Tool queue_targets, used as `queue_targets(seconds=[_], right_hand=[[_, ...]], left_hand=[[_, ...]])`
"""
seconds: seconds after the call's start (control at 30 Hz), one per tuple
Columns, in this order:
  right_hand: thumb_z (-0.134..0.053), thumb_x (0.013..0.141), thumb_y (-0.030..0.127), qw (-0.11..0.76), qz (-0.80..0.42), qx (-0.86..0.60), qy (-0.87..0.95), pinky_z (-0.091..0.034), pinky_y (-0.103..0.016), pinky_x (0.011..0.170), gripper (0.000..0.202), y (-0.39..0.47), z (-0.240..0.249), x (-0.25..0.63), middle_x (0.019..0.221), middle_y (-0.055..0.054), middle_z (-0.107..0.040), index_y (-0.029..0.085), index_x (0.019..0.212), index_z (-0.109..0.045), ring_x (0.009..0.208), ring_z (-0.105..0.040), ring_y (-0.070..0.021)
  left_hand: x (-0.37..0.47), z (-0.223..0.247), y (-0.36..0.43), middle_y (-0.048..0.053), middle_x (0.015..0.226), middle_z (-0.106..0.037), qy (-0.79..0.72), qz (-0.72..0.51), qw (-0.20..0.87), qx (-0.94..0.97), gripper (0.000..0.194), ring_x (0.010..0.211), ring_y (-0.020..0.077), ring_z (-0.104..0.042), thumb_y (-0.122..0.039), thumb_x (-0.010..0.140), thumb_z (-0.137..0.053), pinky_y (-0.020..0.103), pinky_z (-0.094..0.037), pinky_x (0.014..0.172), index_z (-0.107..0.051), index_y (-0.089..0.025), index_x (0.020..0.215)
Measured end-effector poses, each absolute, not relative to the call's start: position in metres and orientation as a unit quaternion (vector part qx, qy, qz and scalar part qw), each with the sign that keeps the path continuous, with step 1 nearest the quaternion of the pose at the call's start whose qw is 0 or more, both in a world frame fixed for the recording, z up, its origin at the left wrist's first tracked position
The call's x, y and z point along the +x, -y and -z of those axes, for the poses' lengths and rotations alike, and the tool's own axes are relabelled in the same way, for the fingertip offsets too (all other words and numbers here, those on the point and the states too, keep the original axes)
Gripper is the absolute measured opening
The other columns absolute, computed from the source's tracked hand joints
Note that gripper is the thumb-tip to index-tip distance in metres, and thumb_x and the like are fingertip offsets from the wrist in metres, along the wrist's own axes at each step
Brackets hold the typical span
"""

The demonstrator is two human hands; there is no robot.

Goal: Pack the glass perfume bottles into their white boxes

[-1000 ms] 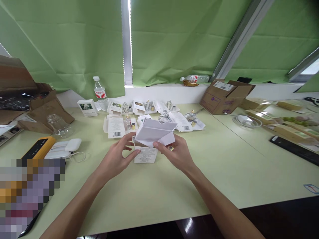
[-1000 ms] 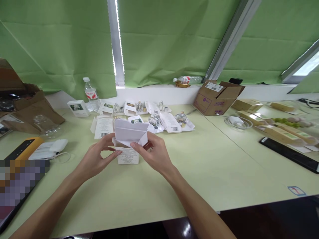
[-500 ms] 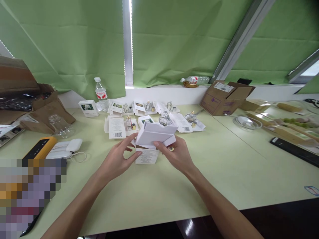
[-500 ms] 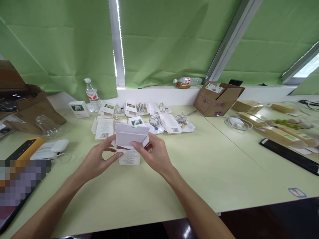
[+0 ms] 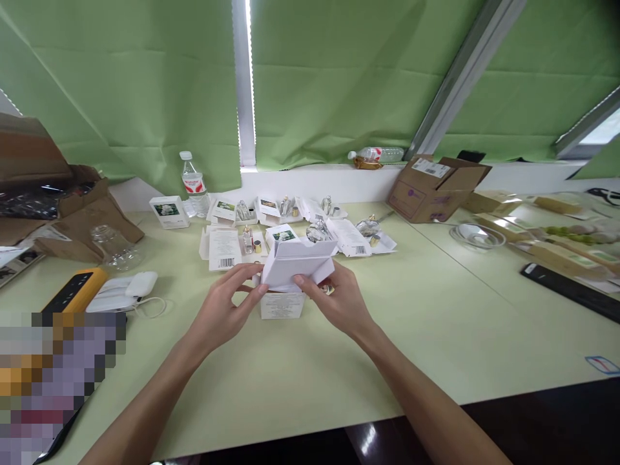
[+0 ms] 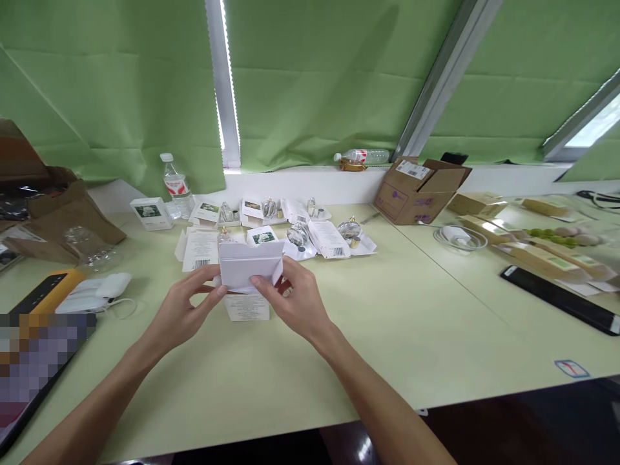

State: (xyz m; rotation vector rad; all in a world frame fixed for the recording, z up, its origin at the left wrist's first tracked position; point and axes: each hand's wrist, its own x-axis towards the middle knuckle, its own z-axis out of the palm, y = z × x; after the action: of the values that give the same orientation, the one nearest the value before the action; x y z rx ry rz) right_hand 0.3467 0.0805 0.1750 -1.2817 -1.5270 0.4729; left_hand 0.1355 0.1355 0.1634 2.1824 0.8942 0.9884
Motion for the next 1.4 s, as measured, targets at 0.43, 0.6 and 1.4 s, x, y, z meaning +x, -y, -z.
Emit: queue_targets(seconds=[0.43,0.6,1.4], right_hand=[[-0.061,0.088,0.043,0.508,-0.210,-0.529,0.647,-0.051,-0.026,0.056,0.024,-0.0793,-0.1732,0.3450,0.087,-0.005,-0.070,0.020,0.092,-0.067,0.071,-0.063,-0.0167],[-0.059,0.088,0.045,0.517,-0.208,-0.533,0.637,-0.052,-0.027,0.055,0.026,-0.0792,-0.1715,0.3454,0.088,-0.005,-0.068,0.021,0.096,-0.064,0.067,-0.060,-0.0157],[-0.057,0.091,0.038,0.537,-0.212,-0.503,0.643,-0.052,-0.026,0.054,0.022,-0.0783,-0.1714,0.3440,0.093,-0.005,-0.064,0.022,0.106,-0.061,0.067,-0.057,-0.0134]], left_hand=[[0.1331,-0.1658,-0.1355,0.005,0.128,-0.059,-0.315,-0.383,0.277,0.823,0.031,0.111,0.0191,-0.058,-0.033,0.096,-0.049,0.031,-0.059,0.083,-0.059,-0.026,0.124],[0.1308,-0.1648,-0.1368,0.006,0.126,-0.059,-0.316,-0.381,0.256,0.830,0.028,0.113,0.0215,-0.057,-0.033,0.096,-0.048,0.034,-0.059,0.084,-0.062,-0.025,0.120],[0.1322,-0.1638,-0.1351,0.004,0.121,-0.062,-0.322,-0.358,0.287,0.828,0.031,0.097,0.0157,-0.060,-0.032,0.096,-0.048,0.031,-0.055,0.083,-0.056,-0.026,0.126]])
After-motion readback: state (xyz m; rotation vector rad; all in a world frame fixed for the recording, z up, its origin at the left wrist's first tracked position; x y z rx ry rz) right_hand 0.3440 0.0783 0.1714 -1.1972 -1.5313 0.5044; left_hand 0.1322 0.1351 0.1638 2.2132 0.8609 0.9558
